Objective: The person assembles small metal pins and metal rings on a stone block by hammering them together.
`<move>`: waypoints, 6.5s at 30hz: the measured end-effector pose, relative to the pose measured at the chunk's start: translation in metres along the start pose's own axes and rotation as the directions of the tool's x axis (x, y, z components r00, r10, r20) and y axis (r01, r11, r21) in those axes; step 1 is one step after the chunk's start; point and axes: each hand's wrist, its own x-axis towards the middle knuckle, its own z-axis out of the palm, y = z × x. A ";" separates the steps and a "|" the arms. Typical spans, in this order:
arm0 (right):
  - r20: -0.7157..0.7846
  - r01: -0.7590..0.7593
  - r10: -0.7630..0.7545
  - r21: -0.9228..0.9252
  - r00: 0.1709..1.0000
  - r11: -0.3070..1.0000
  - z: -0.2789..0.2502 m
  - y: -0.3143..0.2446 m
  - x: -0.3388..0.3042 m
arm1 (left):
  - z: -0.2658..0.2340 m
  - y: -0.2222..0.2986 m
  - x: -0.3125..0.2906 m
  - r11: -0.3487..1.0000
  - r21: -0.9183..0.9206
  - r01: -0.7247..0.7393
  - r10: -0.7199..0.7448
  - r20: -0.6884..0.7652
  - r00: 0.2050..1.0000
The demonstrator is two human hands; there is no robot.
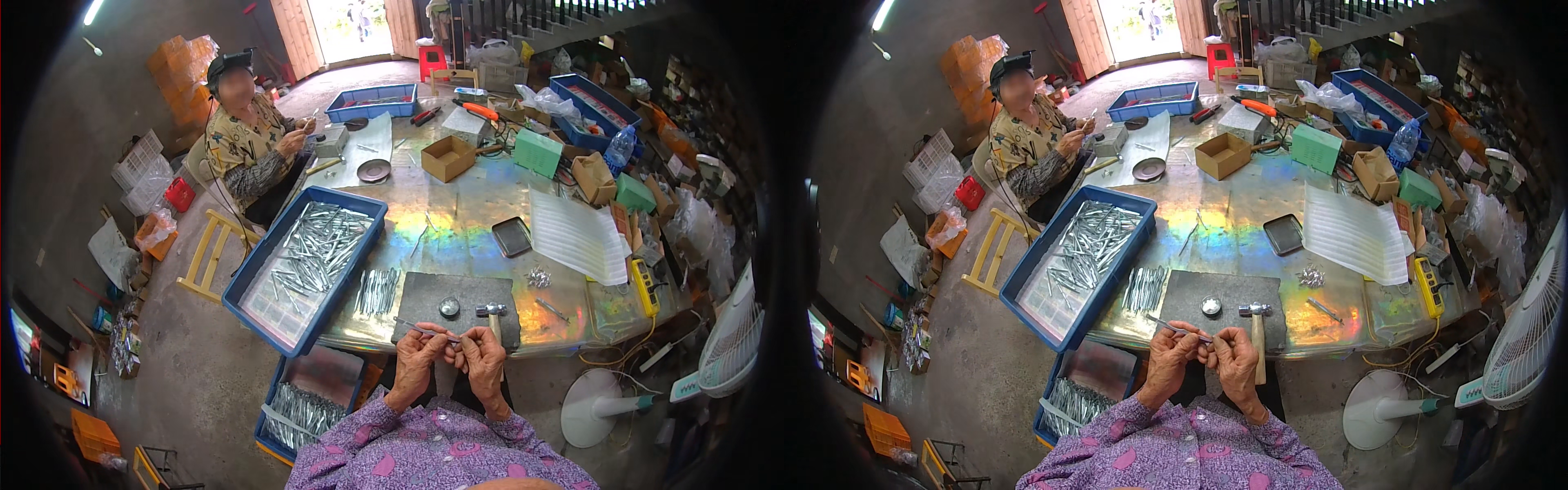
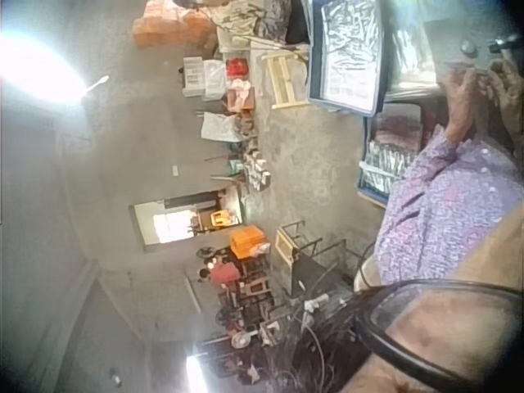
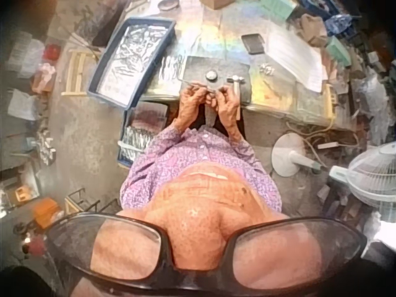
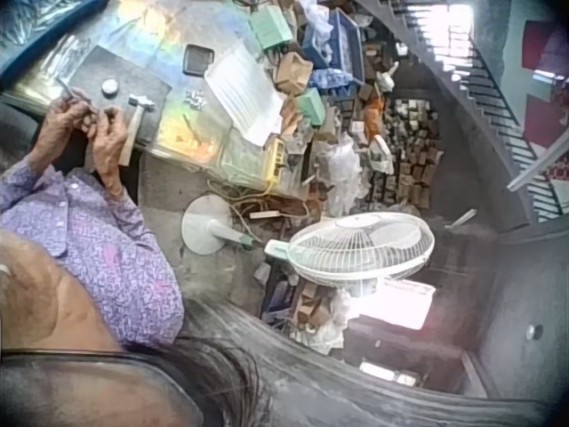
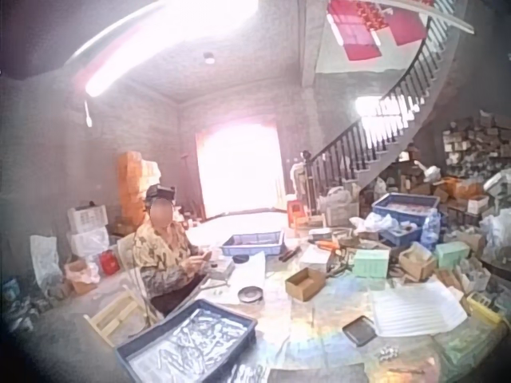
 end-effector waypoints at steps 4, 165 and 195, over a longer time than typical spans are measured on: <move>0.007 -0.006 0.006 -0.016 1.000 1.000 -0.004 0.003 -0.001 | 0.003 0.000 0.000 0.999 0.031 -0.011 0.011 0.005 1.000; -0.133 -0.065 0.039 -0.196 0.990 0.978 0.009 0.063 0.008 | -0.034 -0.016 0.013 0.995 0.073 0.068 -0.063 -0.068 0.996; -0.010 -0.228 0.247 0.349 0.969 0.909 0.002 0.054 0.028 | -0.031 -0.023 0.097 0.764 0.619 -0.182 0.207 0.033 0.978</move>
